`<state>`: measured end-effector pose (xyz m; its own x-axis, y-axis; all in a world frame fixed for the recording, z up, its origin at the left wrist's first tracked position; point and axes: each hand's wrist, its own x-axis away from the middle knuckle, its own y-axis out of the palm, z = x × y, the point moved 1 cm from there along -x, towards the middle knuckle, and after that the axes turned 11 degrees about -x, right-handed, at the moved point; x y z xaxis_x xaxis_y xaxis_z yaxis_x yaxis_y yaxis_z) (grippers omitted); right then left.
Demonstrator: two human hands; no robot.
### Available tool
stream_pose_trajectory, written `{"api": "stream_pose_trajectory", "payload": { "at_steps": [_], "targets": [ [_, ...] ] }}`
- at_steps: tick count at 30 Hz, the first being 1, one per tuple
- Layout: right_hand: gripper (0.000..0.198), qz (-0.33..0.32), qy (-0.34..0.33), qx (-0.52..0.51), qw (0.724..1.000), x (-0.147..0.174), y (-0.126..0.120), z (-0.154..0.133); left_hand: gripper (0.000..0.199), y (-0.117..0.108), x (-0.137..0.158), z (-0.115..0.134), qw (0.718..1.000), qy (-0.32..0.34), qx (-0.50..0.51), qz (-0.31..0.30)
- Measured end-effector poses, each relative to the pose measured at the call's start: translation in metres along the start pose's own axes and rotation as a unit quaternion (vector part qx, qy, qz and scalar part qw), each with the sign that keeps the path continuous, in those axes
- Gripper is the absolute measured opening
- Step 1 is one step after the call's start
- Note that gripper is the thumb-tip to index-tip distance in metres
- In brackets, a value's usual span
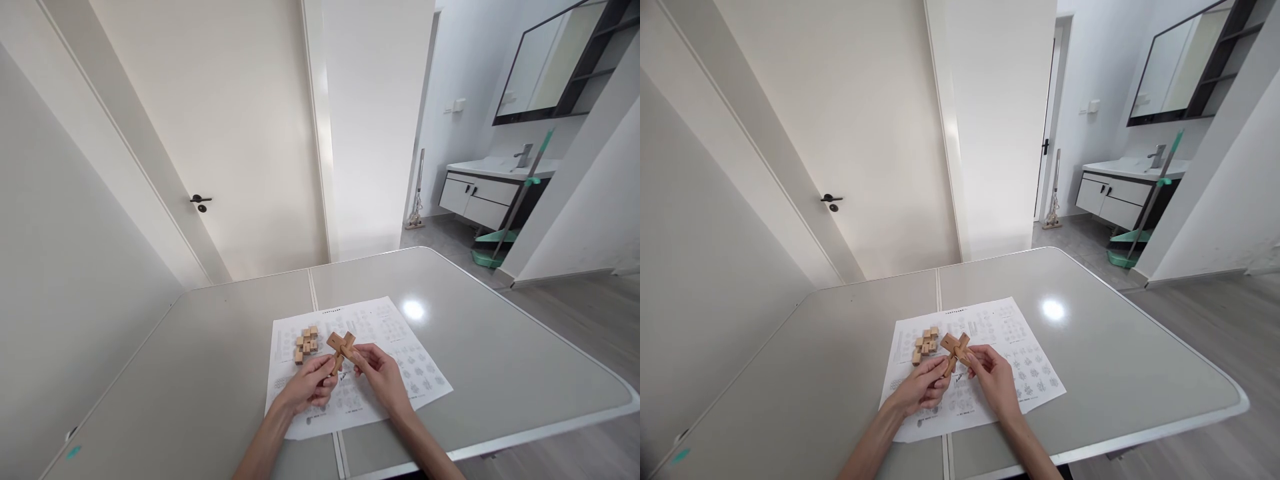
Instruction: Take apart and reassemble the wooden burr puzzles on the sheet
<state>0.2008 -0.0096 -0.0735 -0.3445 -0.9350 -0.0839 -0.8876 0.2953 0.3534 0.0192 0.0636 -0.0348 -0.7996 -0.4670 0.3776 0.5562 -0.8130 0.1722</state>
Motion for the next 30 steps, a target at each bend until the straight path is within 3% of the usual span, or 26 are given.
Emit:
{"api": "stream_pose_trajectory", "payload": {
  "at_steps": [12, 19, 30],
  "targets": [
    [0.051, -0.032, 0.019, -0.01, 0.999, 0.001, 0.004, -0.013, 0.04, -0.006, 0.0, -0.008, 0.999, 0.028, 0.031, -0.016],
    [0.046, -0.058, 0.022, -0.006, 0.998, 0.002, 0.002, -0.006, 0.037, -0.012, -0.002, -0.014, 0.998, 0.029, 0.044, -0.022],
    [0.048, -0.094, 0.092, -0.056, 0.99, 0.006, 0.013, -0.011, 0.053, -0.005, -0.01, -0.013, 0.998, 0.032, 0.054, 0.028]
  ]
}}
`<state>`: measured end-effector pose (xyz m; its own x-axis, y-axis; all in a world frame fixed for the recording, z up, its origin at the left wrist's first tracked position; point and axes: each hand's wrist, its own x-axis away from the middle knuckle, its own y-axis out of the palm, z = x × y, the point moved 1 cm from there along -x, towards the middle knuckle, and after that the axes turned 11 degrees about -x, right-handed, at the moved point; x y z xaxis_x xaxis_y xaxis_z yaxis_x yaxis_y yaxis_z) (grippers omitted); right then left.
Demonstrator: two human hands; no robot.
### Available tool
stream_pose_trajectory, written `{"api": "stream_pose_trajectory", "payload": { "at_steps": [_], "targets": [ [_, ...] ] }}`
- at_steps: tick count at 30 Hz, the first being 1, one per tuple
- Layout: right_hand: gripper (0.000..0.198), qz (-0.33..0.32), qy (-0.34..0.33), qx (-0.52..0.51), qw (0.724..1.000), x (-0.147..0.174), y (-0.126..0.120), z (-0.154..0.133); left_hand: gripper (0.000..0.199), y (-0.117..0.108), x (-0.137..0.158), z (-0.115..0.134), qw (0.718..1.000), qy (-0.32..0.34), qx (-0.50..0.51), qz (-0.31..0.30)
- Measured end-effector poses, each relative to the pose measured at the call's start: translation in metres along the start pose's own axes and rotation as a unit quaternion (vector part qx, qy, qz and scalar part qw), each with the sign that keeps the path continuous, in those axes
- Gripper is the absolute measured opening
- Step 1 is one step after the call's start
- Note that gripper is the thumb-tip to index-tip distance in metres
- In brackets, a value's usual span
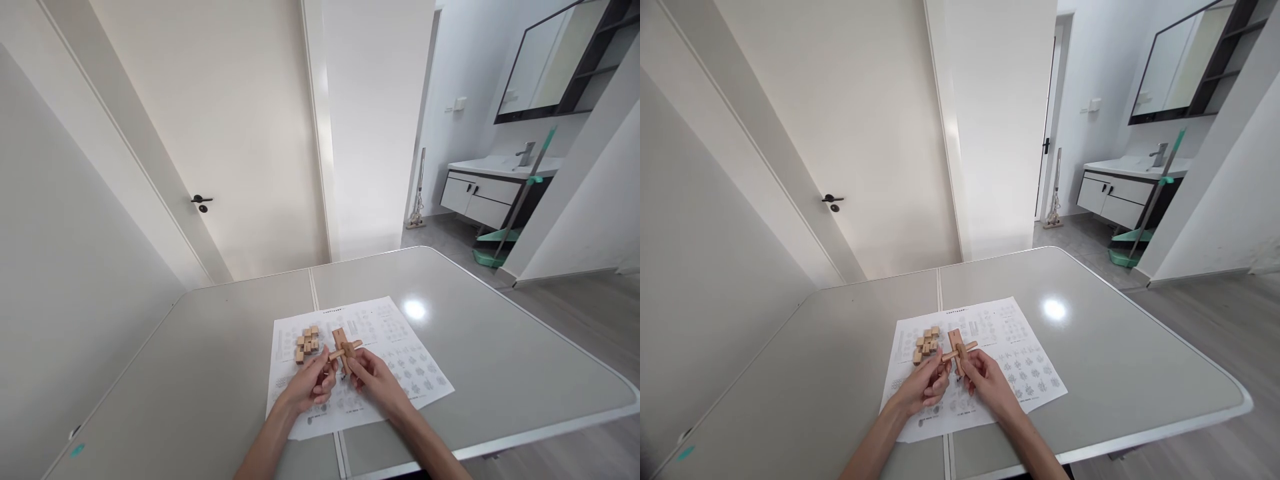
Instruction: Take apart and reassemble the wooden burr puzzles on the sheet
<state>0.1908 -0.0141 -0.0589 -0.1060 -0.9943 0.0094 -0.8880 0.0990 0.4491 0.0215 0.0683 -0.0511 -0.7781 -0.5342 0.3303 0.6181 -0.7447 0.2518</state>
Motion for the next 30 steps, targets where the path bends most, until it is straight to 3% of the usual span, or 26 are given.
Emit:
{"api": "stream_pose_trajectory", "payload": {
  "at_steps": [5, 12, 21, 30],
  "targets": [
    [0.046, 0.022, 0.049, -0.057, 0.997, -0.001, -0.003, -0.002, 0.056, 0.006, 0.002, 0.006, 1.0, -0.014, -0.002, 0.026],
    [0.041, 0.093, 0.029, -0.099, 0.99, -0.019, -0.034, -0.015, 0.048, 0.008, 0.005, 0.01, 1.0, 0.006, -0.006, 0.018],
    [0.051, 0.228, -0.044, 0.081, 0.969, -0.048, -0.091, -0.037, 0.045, 0.01, 0.008, 0.014, 0.999, -0.001, -0.027, 0.024],
    [0.042, 0.286, -0.038, 0.174, 0.942, -0.055, -0.111, -0.028, 0.044, 0.01, 0.008, 0.013, 0.999, 0.004, -0.034, 0.029]
  ]
}}
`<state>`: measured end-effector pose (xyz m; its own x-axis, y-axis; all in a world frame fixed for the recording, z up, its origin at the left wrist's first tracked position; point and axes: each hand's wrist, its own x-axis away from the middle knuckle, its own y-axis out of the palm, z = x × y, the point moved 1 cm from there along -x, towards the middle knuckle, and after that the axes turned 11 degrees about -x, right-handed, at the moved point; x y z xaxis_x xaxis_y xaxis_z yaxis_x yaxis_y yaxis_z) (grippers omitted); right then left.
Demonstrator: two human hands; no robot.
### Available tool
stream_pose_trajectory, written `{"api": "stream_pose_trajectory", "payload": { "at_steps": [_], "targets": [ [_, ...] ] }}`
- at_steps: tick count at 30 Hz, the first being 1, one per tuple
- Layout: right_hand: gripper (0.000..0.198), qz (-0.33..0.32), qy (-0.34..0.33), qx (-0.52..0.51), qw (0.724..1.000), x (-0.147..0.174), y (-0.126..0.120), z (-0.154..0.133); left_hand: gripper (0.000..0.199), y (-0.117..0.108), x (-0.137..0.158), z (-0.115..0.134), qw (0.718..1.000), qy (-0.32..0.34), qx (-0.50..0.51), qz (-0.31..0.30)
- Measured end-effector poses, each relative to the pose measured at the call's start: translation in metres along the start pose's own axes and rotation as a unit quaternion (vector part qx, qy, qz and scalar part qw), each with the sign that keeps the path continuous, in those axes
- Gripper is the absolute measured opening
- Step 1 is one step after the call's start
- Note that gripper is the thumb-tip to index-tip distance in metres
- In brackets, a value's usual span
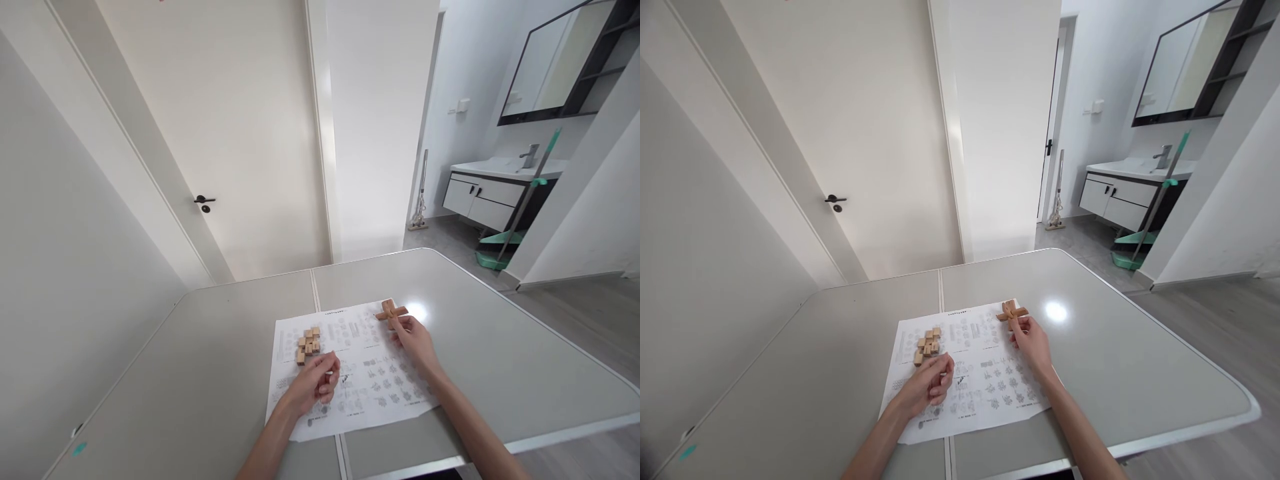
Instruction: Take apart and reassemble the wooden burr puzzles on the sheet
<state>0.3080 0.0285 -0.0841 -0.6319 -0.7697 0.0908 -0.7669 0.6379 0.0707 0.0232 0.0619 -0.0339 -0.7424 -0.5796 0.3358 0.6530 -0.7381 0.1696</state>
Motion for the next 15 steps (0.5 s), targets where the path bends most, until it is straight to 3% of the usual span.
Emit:
{"api": "stream_pose_trajectory", "payload": {
  "at_steps": [15],
  "targets": [
    [0.046, -0.001, -0.029, 0.082, 0.996, 0.0102, -0.0023, 0.0, 0.043, 0.0026, 0.0032, 0.0051, 1.0, 0.006, -0.014, -0.005]
  ]
}}
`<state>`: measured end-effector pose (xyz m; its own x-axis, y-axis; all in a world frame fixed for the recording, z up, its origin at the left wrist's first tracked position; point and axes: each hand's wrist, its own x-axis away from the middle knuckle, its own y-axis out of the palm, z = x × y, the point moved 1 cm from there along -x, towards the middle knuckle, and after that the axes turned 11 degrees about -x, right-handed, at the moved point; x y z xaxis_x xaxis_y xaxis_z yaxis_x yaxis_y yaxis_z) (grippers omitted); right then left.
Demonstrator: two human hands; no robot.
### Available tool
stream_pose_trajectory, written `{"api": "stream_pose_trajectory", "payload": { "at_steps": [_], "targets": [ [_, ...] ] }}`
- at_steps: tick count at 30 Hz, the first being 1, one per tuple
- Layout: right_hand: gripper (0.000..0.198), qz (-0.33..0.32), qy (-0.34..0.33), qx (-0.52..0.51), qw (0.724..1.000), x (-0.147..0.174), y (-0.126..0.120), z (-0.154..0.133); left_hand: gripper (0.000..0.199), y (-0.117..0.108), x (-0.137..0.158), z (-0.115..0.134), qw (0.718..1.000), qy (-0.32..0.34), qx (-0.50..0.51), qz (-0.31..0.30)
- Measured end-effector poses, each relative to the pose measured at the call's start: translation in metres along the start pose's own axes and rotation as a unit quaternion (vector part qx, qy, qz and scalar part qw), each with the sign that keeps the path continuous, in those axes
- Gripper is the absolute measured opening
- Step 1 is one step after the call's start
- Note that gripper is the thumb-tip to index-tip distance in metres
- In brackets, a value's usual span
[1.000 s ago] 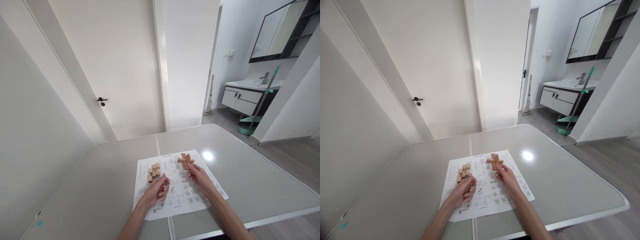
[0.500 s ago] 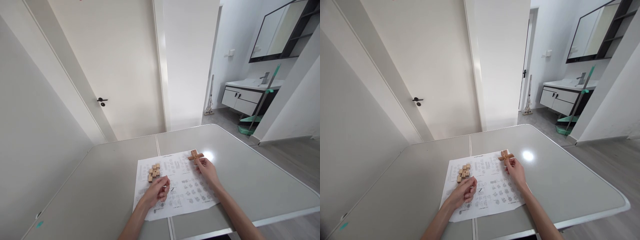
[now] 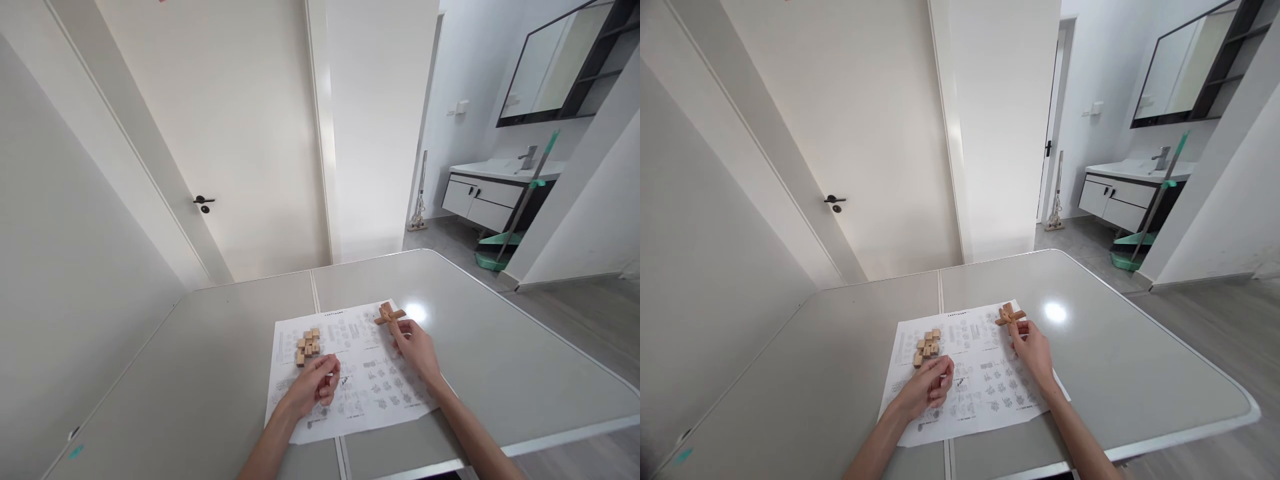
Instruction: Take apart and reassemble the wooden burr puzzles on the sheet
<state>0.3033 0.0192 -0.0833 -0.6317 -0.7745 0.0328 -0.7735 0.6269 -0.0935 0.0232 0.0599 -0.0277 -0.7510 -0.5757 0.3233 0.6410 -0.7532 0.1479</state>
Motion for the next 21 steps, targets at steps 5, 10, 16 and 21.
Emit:
{"api": "stream_pose_trajectory", "payload": {
  "at_steps": [5, 10, 16, 21],
  "targets": [
    [0.043, -0.013, -0.015, 0.036, 0.999, 0.005, -0.002, 0.002, 0.044, 0.003, 0.001, 0.003, 1.0, -0.007, 0.002, 0.001],
    [0.037, -0.005, -0.039, 0.073, 0.997, 0.01, -0.003, 0.004, 0.044, 0.004, 0.001, 0.002, 1.0, -0.005, 0.006, -0.002],
    [0.036, -0.01, -0.041, 0.075, 0.996, 0.014, -0.003, 0.004, 0.041, 0.004, 0.003, 0.005, 1.0, -0.009, -0.001, -0.009],
    [0.036, -0.015, -0.021, 0.065, 0.998, 0.021, -0.005, 0.003, 0.038, 0.004, 0.007, 0.008, 0.999, 0.002, -0.01, -0.038]
  ]
}}
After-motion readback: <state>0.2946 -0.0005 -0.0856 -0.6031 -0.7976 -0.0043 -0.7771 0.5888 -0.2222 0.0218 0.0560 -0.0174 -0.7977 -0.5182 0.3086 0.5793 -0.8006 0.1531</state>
